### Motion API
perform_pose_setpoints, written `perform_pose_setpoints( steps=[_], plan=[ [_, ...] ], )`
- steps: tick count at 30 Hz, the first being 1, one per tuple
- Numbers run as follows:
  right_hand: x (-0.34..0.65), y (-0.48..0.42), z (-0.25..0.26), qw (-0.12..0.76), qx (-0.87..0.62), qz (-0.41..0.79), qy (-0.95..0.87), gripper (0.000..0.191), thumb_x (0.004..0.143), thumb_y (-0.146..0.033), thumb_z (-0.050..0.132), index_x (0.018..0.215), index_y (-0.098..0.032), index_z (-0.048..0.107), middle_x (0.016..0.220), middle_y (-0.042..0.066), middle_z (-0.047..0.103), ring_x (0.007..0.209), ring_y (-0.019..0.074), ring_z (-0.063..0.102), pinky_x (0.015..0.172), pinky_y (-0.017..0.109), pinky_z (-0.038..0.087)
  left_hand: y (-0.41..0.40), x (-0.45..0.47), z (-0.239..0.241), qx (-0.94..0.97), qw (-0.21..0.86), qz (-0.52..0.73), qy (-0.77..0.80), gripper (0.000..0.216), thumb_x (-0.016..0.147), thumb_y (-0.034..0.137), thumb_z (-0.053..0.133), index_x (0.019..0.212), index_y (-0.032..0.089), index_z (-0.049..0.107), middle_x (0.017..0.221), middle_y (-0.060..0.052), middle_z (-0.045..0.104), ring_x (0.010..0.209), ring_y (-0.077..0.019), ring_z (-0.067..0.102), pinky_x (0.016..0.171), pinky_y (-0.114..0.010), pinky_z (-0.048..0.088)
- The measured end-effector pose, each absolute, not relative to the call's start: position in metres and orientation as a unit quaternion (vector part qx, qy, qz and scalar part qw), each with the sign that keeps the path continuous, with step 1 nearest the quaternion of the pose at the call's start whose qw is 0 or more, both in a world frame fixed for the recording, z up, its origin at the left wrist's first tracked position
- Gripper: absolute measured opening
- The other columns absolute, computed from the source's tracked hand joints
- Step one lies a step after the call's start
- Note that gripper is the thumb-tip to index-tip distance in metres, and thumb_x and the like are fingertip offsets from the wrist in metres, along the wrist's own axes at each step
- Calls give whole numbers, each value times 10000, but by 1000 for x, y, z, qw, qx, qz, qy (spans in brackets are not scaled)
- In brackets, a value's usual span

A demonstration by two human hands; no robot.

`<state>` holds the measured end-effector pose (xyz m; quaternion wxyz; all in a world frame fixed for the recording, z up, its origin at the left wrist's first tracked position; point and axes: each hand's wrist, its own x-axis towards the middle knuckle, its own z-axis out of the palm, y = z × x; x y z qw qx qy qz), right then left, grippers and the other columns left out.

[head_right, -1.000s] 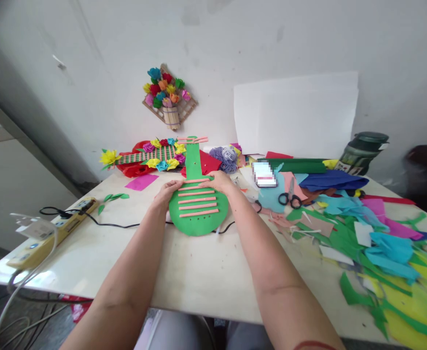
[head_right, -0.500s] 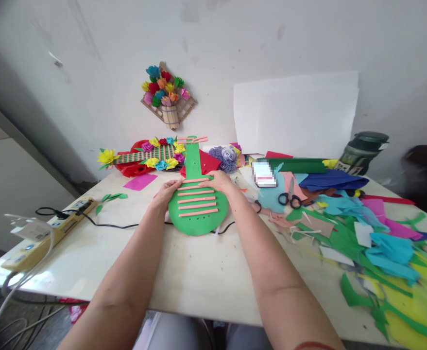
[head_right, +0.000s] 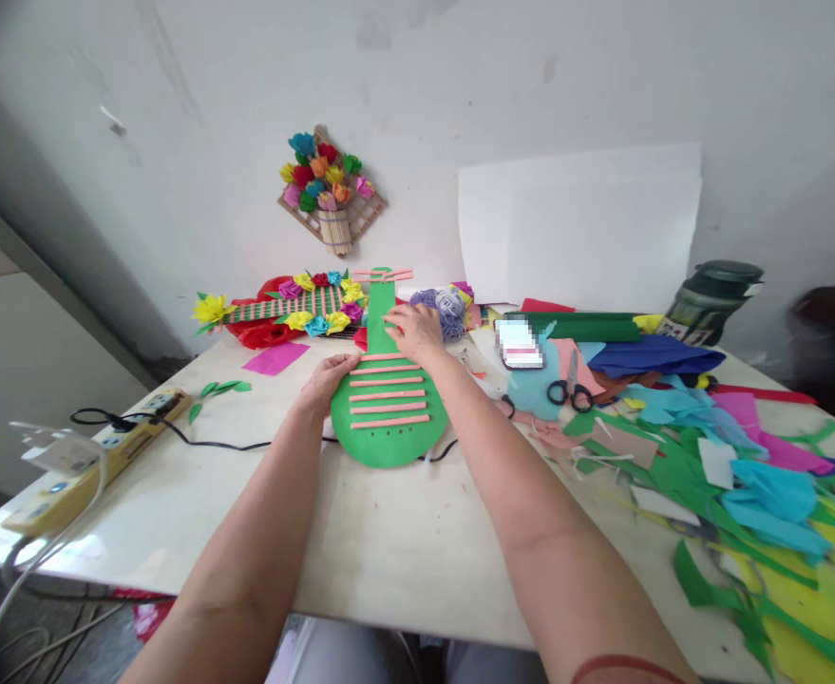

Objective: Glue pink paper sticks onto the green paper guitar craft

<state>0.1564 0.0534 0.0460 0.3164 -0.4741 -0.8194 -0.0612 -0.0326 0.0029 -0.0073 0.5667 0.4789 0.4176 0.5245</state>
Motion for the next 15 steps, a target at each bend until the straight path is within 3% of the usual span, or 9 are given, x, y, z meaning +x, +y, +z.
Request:
perform_pose_setpoints(
  steps=[3, 10, 15],
  plan=[
    [147, 59, 54, 290, -450, -112, -837, 291, 853, -275, 474, 1093, -247, 635, 1163, 47, 595, 1021, 246, 432, 848, 390, 274, 2, -33, -7, 478, 568, 527, 413, 326, 620, 430, 706, 759, 150, 612, 620, -4, 651, 540, -133, 598, 548, -245, 466],
    [137, 74, 60, 224, -459, -162, -844, 203, 828, -182, 486, 841, -170, 688, 970, 102, 639, 976, 249, 449, 823, 381, 262, 6, -34, -10, 473, 568, 531, 413, 301, 619, 406, 715, 741, 151, 610, 624, -1, 659, 519, -124, 589, 532, -240, 464],
    [145, 70, 58, 259, -461, -115, -841, 170, 815, -194, 502, 816, -166, 670, 969, 87, 650, 978, 230, 487, 858, 370, 283, 4, -34, -8, 461, 575, 538, 409, 292, 616, 391, 722, 734, 144, 619, 635, -16, 668, 534, -135, 603, 546, -254, 480]
  ],
)
